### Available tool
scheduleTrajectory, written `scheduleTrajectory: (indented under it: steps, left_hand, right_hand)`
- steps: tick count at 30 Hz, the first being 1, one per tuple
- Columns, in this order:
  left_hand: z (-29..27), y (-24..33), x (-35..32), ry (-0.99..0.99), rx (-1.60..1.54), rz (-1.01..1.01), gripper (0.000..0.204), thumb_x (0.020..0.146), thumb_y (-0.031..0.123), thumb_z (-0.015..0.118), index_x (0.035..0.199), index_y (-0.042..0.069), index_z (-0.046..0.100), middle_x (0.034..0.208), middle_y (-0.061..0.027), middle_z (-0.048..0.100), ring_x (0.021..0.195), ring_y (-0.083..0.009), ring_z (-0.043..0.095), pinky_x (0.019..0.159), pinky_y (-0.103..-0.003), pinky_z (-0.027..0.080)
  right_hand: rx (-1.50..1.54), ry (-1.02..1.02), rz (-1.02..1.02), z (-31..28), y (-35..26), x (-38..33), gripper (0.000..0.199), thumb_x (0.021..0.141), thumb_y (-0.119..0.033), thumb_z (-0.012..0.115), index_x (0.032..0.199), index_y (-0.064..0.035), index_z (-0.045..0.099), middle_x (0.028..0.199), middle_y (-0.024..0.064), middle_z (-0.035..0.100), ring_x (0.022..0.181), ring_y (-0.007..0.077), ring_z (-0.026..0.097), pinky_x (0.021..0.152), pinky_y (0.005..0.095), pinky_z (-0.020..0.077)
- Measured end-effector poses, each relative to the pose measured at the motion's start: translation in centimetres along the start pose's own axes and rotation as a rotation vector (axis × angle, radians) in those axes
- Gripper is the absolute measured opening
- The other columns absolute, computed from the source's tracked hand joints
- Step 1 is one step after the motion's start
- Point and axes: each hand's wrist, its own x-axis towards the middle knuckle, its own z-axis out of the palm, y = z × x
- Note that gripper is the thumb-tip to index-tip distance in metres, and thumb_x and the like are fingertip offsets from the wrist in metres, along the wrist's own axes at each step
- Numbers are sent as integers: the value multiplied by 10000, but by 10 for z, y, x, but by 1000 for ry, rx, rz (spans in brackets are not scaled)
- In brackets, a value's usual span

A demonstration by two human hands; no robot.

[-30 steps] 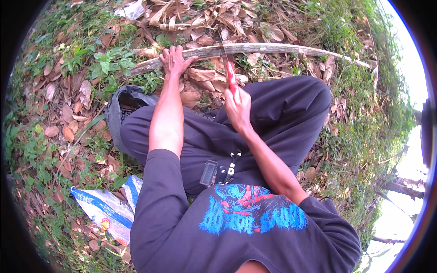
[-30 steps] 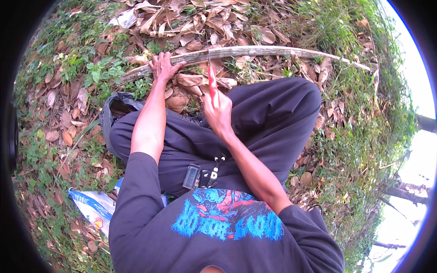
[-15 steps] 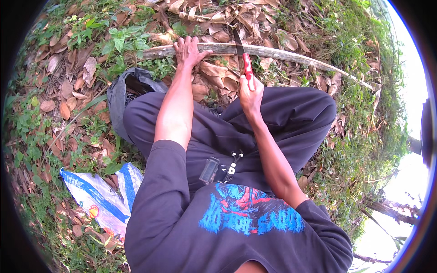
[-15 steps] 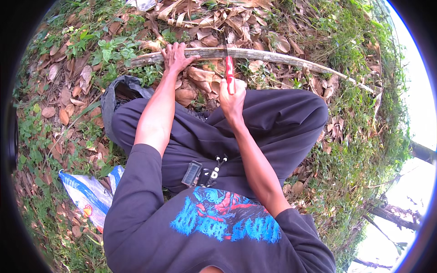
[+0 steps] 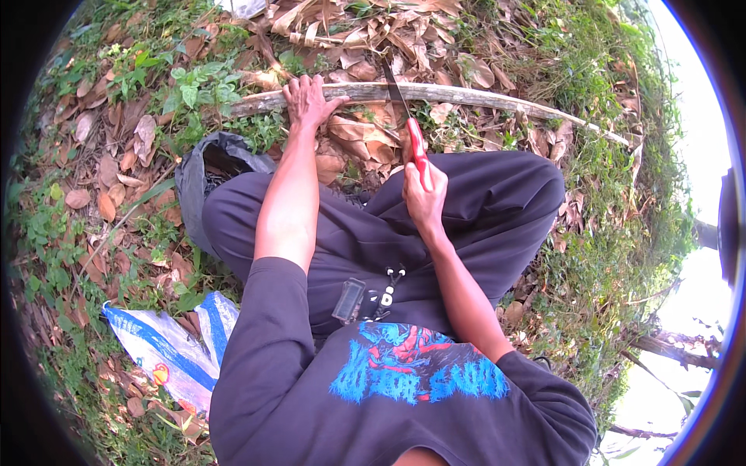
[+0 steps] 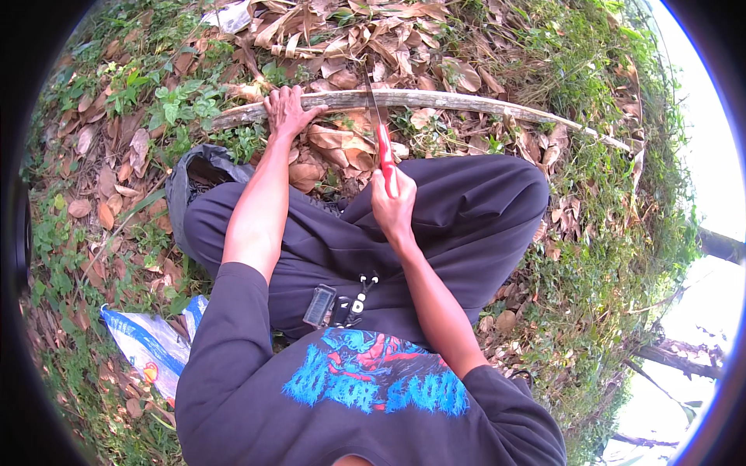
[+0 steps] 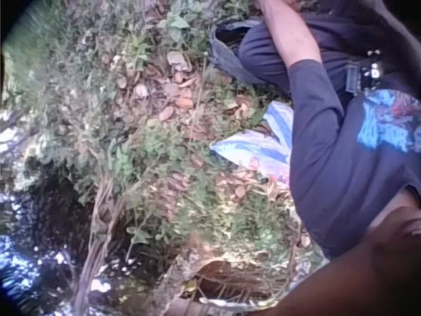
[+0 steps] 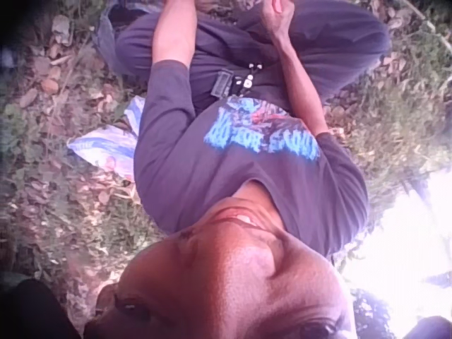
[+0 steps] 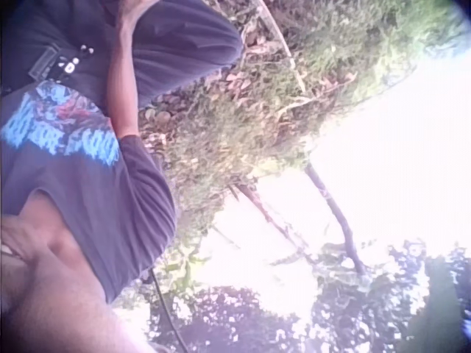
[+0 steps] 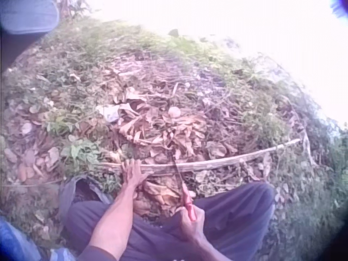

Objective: The person sits on the ground and uses a red hand saw to cut a long, thin branch. They hold the branch steady with their left hand while sawing with their right hand, making repetitive back-and-forth motions to advance the cut.

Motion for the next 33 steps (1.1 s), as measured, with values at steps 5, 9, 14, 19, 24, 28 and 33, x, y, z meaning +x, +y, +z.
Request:
scheduleTrajectory:
  steps: [5, 9, 14, 19, 24, 28, 33]
  left_hand:
    - [-1, 0, 2, -37, 6, 16, 879, 680, 799, 663, 1204, 96, 606, 1227, -117, 573, 1202, -321, 473, 1023, -517, 322]
    - [0, -2, 1, -30, 5, 10, 870, 689, 793, 665, 1222, 108, 604, 1207, -116, 570, 1197, -328, 474, 1032, -529, 308]
    - [-6, 2, 1, -18, -3, 21, 799, 699, 757, 690, 1150, 102, 614, 1167, -123, 578, 1153, -318, 488, 1006, -500, 323]
    - [-2, 3, 3, 27, 37, 48, 796, 691, 769, 681, 1122, 104, 611, 1110, -116, 574, 1117, -319, 491, 994, -509, 318]
    - [-1, -2, 1, -18, 38, 54, 841, 701, 775, 666, 1198, 100, 607, 1149, -119, 572, 1136, -330, 488, 1003, -529, 312]
    - [-1, 0, -3, 36, 41, 56, 831, 708, 778, 654, 1167, 86, 608, 1131, -135, 574, 1136, -331, 493, 1011, -524, 304]
    - [-5, 3, 2, 6, 27, 39, 806, 709, 765, 667, 1134, 83, 609, 1130, -144, 579, 1140, -335, 493, 1016, -523, 306]
  right_hand:
    - [-42, 71, -34, 21, -22, 6, 237, 915, -81, 606, 718, 19, 519, 543, 72, 469, 518, 99, 399, 487, 341, 364]
    - [-11, -4, 90, 7, -41, -72, 226, 946, -78, 602, 745, -3, 529, 570, -24, 452, 543, 36, 405, 481, 279, 345]
    - [-28, -27, 38, -1, -36, -60, 214, 927, -68, 602, 741, 16, 535, 547, 0, 451, 524, 47, 421, 470, 300, 354]
    - [-39, 41, -16, 4, -21, 16, 262, 922, -109, 610, 713, 19, 517, 550, 17, 429, 533, 64, 385, 478, 313, 332]
    - [-24, 42, -3, 11, -45, -31, 223, 910, -106, 611, 745, 31, 548, 547, 97, 531, 497, 111, 459, 495, 351, 419]
    - [-36, -24, 96, -8, -34, -65, 193, 916, -82, 610, 765, 33, 571, 553, 94, 556, 505, 109, 534, 506, 330, 434]
    - [-69, -8, -7, 5, -33, -24, 240, 924, -106, 620, 735, 25, 549, 527, 131, 494, 456, 163, 467, 480, 371, 404]
